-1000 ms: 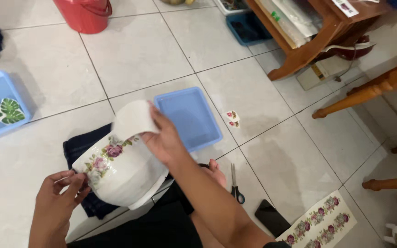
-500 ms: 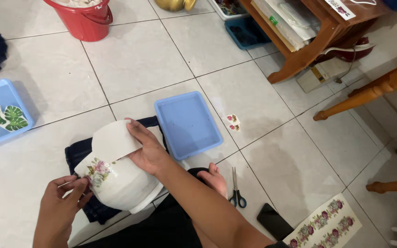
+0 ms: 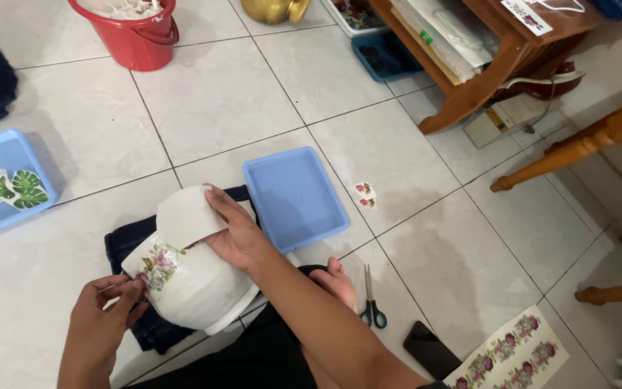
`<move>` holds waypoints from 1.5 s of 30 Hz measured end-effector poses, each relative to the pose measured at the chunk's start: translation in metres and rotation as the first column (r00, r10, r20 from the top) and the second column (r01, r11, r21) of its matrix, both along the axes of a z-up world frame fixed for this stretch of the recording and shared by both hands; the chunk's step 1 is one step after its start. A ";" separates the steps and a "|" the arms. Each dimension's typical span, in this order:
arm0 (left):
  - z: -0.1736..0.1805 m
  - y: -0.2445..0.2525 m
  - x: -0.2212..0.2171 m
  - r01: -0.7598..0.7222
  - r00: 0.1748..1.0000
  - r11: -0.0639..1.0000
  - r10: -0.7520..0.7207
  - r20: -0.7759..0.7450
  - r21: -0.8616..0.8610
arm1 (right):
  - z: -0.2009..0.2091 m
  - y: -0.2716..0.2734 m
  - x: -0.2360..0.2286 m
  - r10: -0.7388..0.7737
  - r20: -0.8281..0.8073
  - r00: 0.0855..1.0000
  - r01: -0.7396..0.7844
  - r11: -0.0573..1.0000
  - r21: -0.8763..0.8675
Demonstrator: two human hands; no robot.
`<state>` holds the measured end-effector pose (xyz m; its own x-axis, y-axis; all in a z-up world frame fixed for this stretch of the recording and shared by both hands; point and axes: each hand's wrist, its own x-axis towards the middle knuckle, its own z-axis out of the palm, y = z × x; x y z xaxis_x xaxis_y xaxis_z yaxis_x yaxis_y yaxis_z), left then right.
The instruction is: The person applies floral decals to a white ceramic vase by hand, using a small metal tool to smooth the stickers and a cloth to press them onto the surface.
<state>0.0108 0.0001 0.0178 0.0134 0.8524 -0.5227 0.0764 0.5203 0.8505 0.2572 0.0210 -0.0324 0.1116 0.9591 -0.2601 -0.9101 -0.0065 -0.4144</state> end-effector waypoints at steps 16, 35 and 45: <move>0.005 -0.001 -0.001 0.018 0.999 1.000 -0.018 -0.041 0.000 | -0.006 0.002 0.001 -0.009 0.002 1.000 0.009 1.000 0.019; 0.008 -0.001 0.013 0.086 0.939 0.996 -0.084 -0.334 -0.008 | -0.004 0.002 0.001 -0.004 0.016 1.000 0.004 1.000 0.015; 0.039 -0.009 0.039 0.104 0.887 0.994 -0.103 -0.450 -0.022 | -0.006 0.001 0.000 -0.003 0.004 1.000 0.003 1.000 0.012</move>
